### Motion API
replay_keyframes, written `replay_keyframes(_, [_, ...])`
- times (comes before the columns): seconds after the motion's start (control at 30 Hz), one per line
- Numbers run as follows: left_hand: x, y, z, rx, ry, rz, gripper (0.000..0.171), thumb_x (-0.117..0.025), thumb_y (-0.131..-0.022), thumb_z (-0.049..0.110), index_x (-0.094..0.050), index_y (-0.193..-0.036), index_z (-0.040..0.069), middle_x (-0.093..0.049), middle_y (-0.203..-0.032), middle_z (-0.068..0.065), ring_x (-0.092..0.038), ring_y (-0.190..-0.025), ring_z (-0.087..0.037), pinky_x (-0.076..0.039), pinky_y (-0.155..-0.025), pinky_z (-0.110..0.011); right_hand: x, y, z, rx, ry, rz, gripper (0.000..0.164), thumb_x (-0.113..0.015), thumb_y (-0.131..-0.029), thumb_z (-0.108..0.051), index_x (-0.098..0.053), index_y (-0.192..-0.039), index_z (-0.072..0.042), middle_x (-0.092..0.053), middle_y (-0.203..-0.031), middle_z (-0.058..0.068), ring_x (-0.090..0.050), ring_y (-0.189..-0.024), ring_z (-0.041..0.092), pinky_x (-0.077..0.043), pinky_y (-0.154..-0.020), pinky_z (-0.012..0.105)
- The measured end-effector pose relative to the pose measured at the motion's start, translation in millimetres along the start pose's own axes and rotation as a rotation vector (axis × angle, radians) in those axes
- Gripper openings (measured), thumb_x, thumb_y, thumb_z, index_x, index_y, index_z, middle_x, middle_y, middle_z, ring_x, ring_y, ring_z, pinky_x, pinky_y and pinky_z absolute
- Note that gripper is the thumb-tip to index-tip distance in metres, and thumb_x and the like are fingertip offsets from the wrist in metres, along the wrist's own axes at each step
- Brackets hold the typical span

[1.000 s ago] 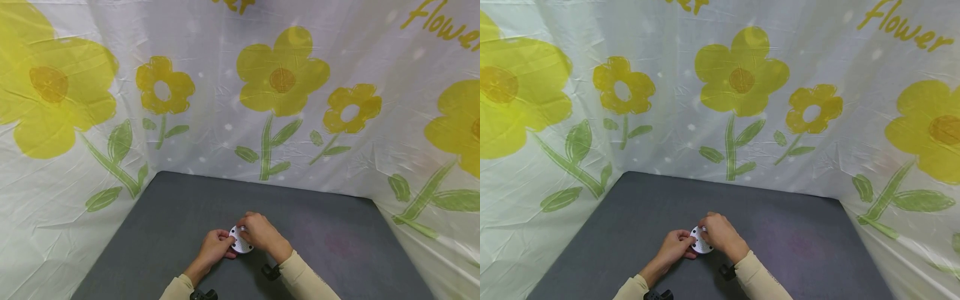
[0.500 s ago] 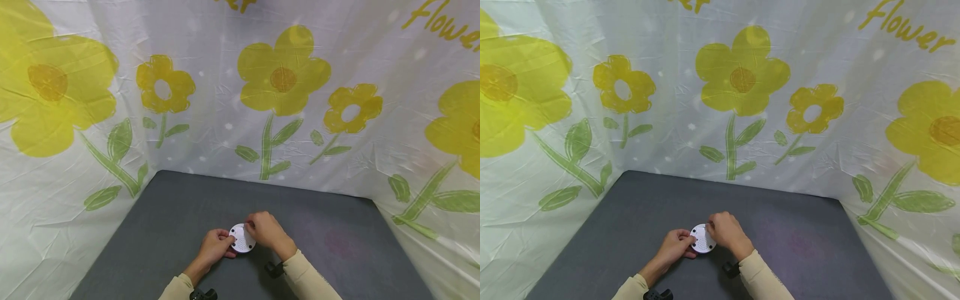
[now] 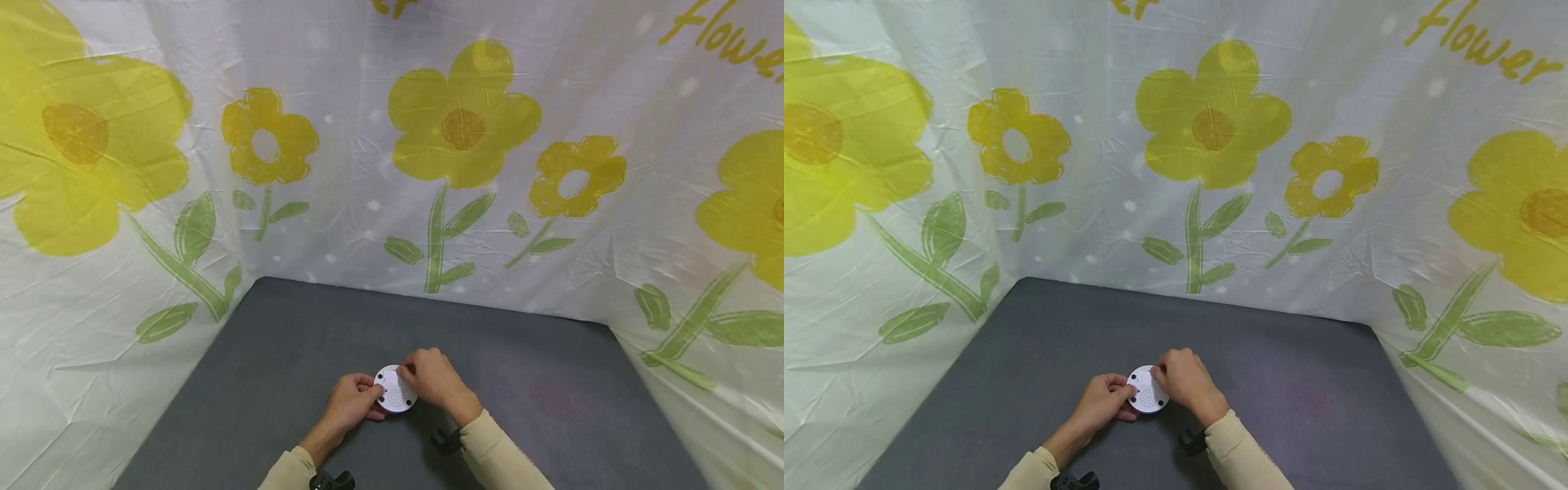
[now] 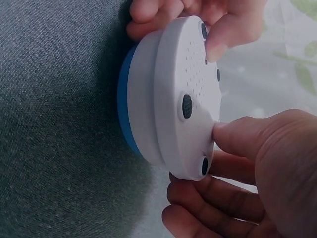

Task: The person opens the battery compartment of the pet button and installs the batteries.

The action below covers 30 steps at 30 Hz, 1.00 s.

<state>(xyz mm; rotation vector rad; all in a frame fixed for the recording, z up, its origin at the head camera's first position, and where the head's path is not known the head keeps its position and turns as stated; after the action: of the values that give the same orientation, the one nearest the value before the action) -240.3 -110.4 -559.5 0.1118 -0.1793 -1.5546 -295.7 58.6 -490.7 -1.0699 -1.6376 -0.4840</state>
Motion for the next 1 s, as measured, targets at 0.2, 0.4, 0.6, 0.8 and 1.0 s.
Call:
replay_keyframes(0.2, [-0.3, 0.1, 0.9, 0.004, -0.005, 0.002, 0.031, -0.069, -0.096, 0.009, -0.063, -0.118, -0.011, -0.078, -0.09, -0.013, -0.078, -0.067, -0.02, -0.07, -0.06, -0.034, -1, 0, 2, -0.022, -0.014, 0.0, 0.011, -0.079, -0.097, -0.017, -0.085, -0.093, -0.009, -0.08, -0.085, 0.002, -0.071, -0.074, 0.014, -0.058, -0.062, 0.029])
replay_keyframes(0.4, [-1.4, -0.4, 0.2, 0.002, 0.0, -0.002, 0.031, -0.069, -0.095, 0.009, -0.063, -0.118, -0.012, -0.078, -0.09, -0.014, -0.078, -0.066, -0.019, -0.069, -0.06, -0.034, 0, 2, 3, -0.008, -0.025, 0.0, 0.011, -0.078, -0.098, -0.015, -0.085, -0.094, -0.008, -0.08, -0.086, 0.004, -0.071, -0.076, 0.015, -0.058, -0.062, 0.03])
replay_keyframes(0.6, [-2.9, 0.6, -0.8, 0.001, 0.007, -0.011, 0.029, -0.069, -0.096, 0.009, -0.063, -0.116, -0.011, -0.078, -0.09, -0.013, -0.078, -0.067, -0.019, -0.07, -0.061, -0.034, 7, 9, 8, -0.042, -0.064, -0.016, 0.013, -0.074, -0.1, -0.013, -0.086, -0.096, -0.009, -0.081, -0.088, 0.003, -0.07, -0.076, 0.013, -0.058, -0.062, 0.029])
replay_keyframes(0.8, [-1.2, -0.1, -0.5, -0.002, 0.019, -0.015, 0.03, -0.069, -0.096, 0.009, -0.062, -0.117, -0.011, -0.079, -0.089, -0.012, -0.078, -0.067, -0.02, -0.07, -0.061, -0.034, 15, 19, 24, -0.082, -0.083, -0.007, 0.014, -0.075, -0.102, -0.018, -0.086, -0.096, -0.013, -0.079, -0.085, -0.003, -0.065, -0.071, 0.006, -0.055, -0.062, 0.027])
replay_keyframes(1.0, [-0.1, -1.0, -1.2, -0.004, 0.036, -0.014, 0.028, -0.068, -0.096, 0.007, -0.062, -0.116, -0.011, -0.077, -0.089, -0.013, -0.078, -0.067, -0.02, -0.07, -0.061, -0.034, 13, 34, 32, -0.076, -0.106, -0.007, 0.013, -0.076, -0.101, -0.02, -0.085, -0.095, -0.013, -0.077, -0.081, -0.005, -0.064, -0.071, 0.006, -0.054, -0.062, 0.027])
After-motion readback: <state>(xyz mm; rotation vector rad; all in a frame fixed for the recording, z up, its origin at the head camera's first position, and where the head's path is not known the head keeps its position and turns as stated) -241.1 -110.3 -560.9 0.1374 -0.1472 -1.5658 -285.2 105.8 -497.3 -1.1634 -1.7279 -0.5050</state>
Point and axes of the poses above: each hand's wrist, its own y-axis away from the middle knuckle, its own x-axis out of the back of the hand, z = x × y, the point moved 4 cm from there along -y, towards the middle knuckle
